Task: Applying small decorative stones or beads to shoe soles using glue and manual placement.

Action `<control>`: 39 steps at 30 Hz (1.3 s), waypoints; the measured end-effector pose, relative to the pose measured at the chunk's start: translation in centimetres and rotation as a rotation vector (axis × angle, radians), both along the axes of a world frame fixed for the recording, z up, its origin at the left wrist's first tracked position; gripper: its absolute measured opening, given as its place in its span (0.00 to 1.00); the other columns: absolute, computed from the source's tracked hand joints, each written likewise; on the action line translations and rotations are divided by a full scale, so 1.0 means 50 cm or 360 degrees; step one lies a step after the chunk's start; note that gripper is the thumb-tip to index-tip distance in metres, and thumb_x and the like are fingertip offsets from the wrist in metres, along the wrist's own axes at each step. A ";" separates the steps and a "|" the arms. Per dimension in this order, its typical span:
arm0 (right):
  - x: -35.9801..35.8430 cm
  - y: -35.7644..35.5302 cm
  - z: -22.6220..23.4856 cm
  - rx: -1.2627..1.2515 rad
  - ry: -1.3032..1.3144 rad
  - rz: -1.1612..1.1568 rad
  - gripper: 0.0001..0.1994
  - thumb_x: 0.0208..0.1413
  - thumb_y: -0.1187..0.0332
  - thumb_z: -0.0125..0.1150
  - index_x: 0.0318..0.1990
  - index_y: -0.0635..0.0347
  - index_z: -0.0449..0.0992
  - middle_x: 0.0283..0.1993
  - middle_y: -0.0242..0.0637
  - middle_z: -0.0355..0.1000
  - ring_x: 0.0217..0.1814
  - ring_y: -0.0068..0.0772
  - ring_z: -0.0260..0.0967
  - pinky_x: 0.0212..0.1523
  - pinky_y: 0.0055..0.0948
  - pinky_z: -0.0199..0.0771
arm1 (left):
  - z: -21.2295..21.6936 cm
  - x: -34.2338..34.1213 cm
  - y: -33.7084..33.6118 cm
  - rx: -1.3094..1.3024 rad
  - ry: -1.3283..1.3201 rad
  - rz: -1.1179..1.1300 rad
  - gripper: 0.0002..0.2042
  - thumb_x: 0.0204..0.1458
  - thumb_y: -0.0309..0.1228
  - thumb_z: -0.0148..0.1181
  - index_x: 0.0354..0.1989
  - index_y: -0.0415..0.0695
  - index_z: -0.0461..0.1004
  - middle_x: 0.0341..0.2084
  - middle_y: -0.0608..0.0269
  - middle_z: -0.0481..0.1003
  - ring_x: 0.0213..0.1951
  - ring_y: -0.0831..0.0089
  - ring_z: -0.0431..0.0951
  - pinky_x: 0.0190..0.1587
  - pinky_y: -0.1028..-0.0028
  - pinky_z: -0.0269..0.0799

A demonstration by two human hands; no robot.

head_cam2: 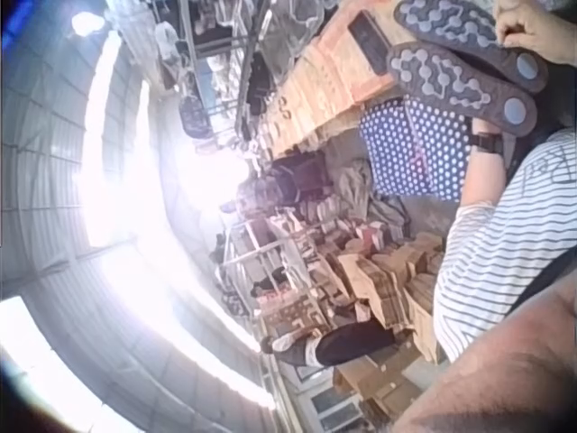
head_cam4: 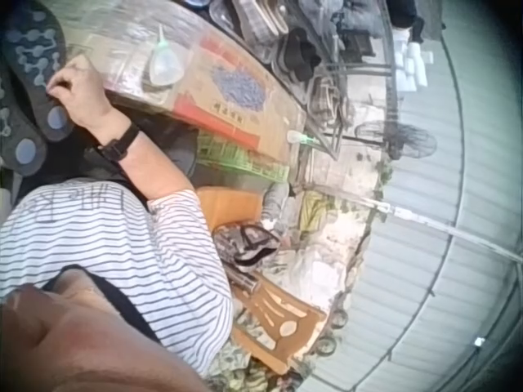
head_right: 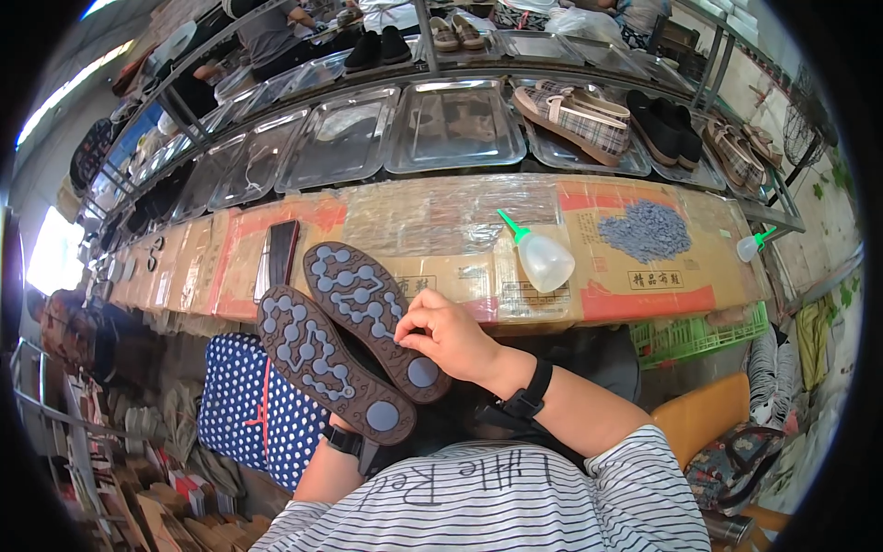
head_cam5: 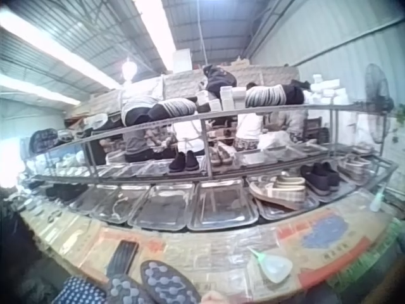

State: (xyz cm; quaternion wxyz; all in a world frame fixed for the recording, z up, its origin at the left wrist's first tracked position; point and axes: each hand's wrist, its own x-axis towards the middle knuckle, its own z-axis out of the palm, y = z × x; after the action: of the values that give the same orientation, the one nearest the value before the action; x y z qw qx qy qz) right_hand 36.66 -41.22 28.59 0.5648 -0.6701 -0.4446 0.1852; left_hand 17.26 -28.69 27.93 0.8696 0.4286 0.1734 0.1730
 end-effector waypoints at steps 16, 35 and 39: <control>0.031 0.021 -0.021 -0.0222 0.0508 -0.0040 0.08 0.44 0.73 0.72 0.30 0.60 0.77 0.24 0.27 0.68 0.26 0.18 0.63 0.29 0.22 0.66 | -0.001 0.001 0.002 -0.0018 -0.0005 -0.0018 0.18 0.60 0.29 0.51 0.59 0.41 0.67 0.50 0.54 0.74 0.49 0.61 0.76 0.54 0.63 0.72; 0.016 0.033 -0.022 -0.0248 0.0356 -0.0100 0.10 0.42 0.73 0.71 0.28 0.59 0.72 0.29 0.30 0.65 0.28 0.22 0.62 0.30 0.24 0.65 | 0.000 -0.015 0.001 -0.0003 -0.0009 -0.0081 0.18 0.59 0.30 0.52 0.58 0.41 0.68 0.49 0.54 0.74 0.49 0.61 0.76 0.54 0.63 0.73; 0.010 0.034 -0.024 -0.0240 -0.0122 -0.0234 0.10 0.45 0.73 0.71 0.28 0.60 0.72 0.30 0.30 0.67 0.28 0.18 0.62 0.30 0.20 0.64 | 0.002 -0.010 0.003 -0.0005 -0.0015 -0.0130 0.18 0.59 0.30 0.52 0.58 0.41 0.68 0.49 0.54 0.74 0.48 0.61 0.77 0.54 0.63 0.73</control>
State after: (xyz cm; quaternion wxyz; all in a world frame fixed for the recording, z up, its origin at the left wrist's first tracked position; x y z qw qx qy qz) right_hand 37.18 -39.52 27.37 0.5076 -0.7481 -0.4002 0.1503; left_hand 16.75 -28.56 28.02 0.8774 0.4333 0.1518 0.1391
